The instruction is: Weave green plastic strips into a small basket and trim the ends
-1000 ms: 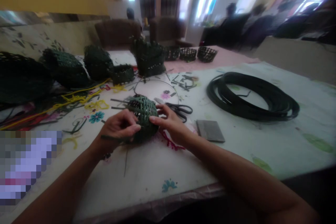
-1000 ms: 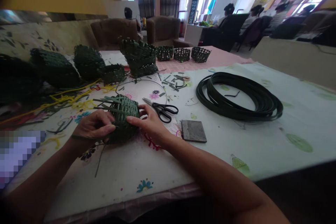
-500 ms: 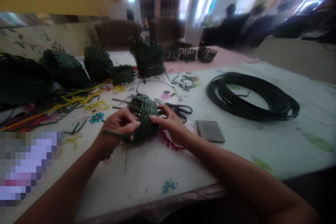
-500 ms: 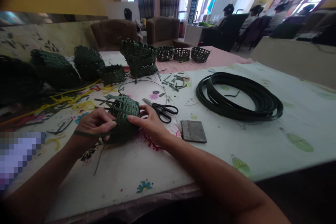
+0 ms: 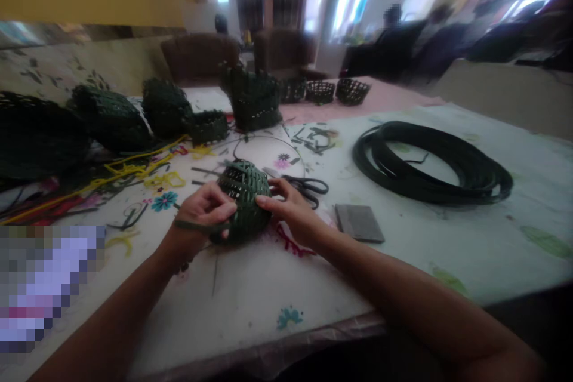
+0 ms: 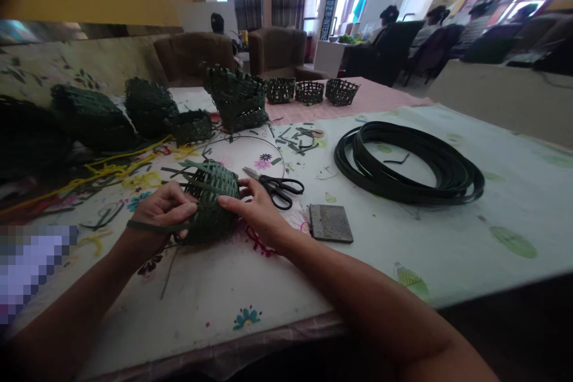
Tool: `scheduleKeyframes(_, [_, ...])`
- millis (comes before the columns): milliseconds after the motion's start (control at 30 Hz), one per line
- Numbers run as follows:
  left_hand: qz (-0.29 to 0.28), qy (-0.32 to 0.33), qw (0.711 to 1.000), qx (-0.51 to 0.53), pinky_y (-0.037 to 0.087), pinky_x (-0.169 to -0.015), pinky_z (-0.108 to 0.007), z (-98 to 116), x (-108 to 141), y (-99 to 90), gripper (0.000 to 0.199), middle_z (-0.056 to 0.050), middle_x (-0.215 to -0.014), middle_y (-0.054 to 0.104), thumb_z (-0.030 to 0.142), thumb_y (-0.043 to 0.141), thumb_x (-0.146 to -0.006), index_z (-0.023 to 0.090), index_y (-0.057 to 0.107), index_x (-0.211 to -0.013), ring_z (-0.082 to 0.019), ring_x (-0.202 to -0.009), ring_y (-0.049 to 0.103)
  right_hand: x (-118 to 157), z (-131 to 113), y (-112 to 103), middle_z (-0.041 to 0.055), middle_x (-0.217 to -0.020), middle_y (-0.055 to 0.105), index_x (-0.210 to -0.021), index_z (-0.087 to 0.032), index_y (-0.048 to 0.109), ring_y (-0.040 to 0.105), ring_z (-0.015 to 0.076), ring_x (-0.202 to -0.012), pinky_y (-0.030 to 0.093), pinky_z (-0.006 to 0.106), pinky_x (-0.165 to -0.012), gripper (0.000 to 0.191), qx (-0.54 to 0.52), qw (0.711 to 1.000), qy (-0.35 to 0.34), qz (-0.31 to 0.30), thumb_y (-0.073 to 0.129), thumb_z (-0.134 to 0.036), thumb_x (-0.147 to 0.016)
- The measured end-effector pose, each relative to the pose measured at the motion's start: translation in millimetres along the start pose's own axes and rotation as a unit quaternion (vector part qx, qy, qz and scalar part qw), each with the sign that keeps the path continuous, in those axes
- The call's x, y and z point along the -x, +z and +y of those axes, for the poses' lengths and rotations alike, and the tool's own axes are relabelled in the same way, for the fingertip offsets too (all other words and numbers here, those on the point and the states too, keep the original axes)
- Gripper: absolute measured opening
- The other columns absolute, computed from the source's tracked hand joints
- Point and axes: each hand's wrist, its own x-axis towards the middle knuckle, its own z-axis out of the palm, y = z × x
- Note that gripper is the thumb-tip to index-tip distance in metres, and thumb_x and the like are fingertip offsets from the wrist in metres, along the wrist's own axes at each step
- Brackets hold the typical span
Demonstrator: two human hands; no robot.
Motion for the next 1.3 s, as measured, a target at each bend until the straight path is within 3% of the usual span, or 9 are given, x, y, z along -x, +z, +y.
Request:
scheduleKeyframes(500, [0.009,-0.029,0.994,0.107,0.036,-0.035,-0.012,-1.0,-2.7,7.7,0.034,0.006,-0.060,0.063,0.027,0.081,-0.073,0.018,0.048,-0.071,-0.004,-0.036,0.051,0.4,3.8,-1.3,0.0064,-0.106,0.062,-0.113,-0.020,0.060,0.062,0.0199,-0.088,0.052,0.032,-0.066,0.058,-0.018,1.000,-0.005,-0.013,0.085,-0.046,-0.068])
scheduleKeyframes(767, [-0.008,-0.034,0.992,0.119,0.037,-0.037,-0.013,-1.9,-2.7,6.5,0.033,0.007,-0.056,0.060,0.028,0.079,-0.076,0.019,0.048,-0.072,-0.004,-0.037,0.049,0.2,4.5,-0.9,0.0079,-0.109,0.060,-0.115,-0.020,0.058,0.062,0.0192,-0.086,0.053,0.033,-0.066,0.059,-0.024,1.000,0.000,-0.016,0.085,-0.046,-0.069])
scheduleKeyframes(900, [0.002,-0.026,0.996,0.083,0.038,-0.036,-0.014,-1.0,-1.8,6.2,0.033,0.005,-0.066,0.066,0.029,0.080,-0.075,0.018,0.049,-0.074,-0.005,-0.038,0.052,1.5,4.2,-3.2,0.0085,-0.112,0.060,-0.122,-0.021,0.056,0.062,0.0204,-0.090,0.054,0.034,-0.070,0.061,0.033,0.999,-0.018,-0.026,0.080,-0.052,-0.074])
scheduleKeyframes(967, [0.011,-0.018,0.998,0.053,0.040,-0.036,-0.015,-0.2,-0.5,7.8,0.032,0.003,-0.070,0.068,0.030,0.080,-0.076,0.018,0.050,-0.074,-0.006,-0.039,0.054,4.5,1.0,-3.8,0.0092,-0.114,0.059,-0.128,-0.022,0.054,0.062,0.0217,-0.091,0.054,0.038,-0.076,0.062,0.111,0.992,-0.056,0.003,0.076,-0.052,-0.078])
scheduleKeyframes(1033, [0.018,-0.003,0.999,0.029,0.043,-0.037,-0.017,0.3,1.1,10.2,0.032,0.002,-0.074,0.069,0.031,0.079,-0.078,0.018,0.050,-0.075,-0.007,-0.040,0.056,8.9,-4.5,-3.9,0.0098,-0.115,0.058,-0.130,-0.022,0.053,0.060,0.0232,-0.096,0.052,0.042,-0.085,0.060,0.202,0.965,-0.156,0.066,0.077,-0.045,-0.079])
scheduleKeyframes(1100, [0.014,0.010,1.000,0.020,0.046,-0.039,-0.019,0.1,2.4,12.5,0.031,0.002,-0.076,0.069,0.031,0.078,-0.079,0.018,0.051,-0.075,-0.008,-0.042,0.058,13.6,-10.7,-3.7,0.0090,-0.111,0.058,-0.123,-0.023,0.058,0.057,0.0238,-0.100,0.049,0.044,-0.092,0.045,0.276,0.912,-0.285,0.104,0.075,-0.033,-0.083])
scheduleKeyframes(1200, [-0.006,0.016,1.000,0.015,0.048,-0.042,-0.020,-0.4,4.1,14.7,0.030,0.002,-0.075,0.068,0.032,0.078,-0.081,0.019,0.052,-0.077,-0.010,-0.045,0.061,17.3,-16.2,-4.1,0.0073,-0.100,0.058,-0.107,-0.024,0.067,0.057,0.0218,-0.096,0.049,0.039,-0.088,0.015,0.349,0.846,-0.402,0.038,0.059,-0.023,-0.094])
scheduleKeyframes(1300, [-0.015,0.015,1.000,0.006,0.048,-0.042,-0.021,1.3,5.3,15.9,0.030,0.003,-0.074,0.066,0.033,0.078,-0.080,0.019,0.052,-0.076,-0.010,-0.045,0.062,14.2,-15.0,-6.4,0.0071,-0.096,0.059,-0.102,-0.025,0.071,0.058,0.0196,-0.090,0.050,0.034,-0.079,0.024,0.398,0.799,-0.449,-0.033,0.047,-0.021,-0.100])
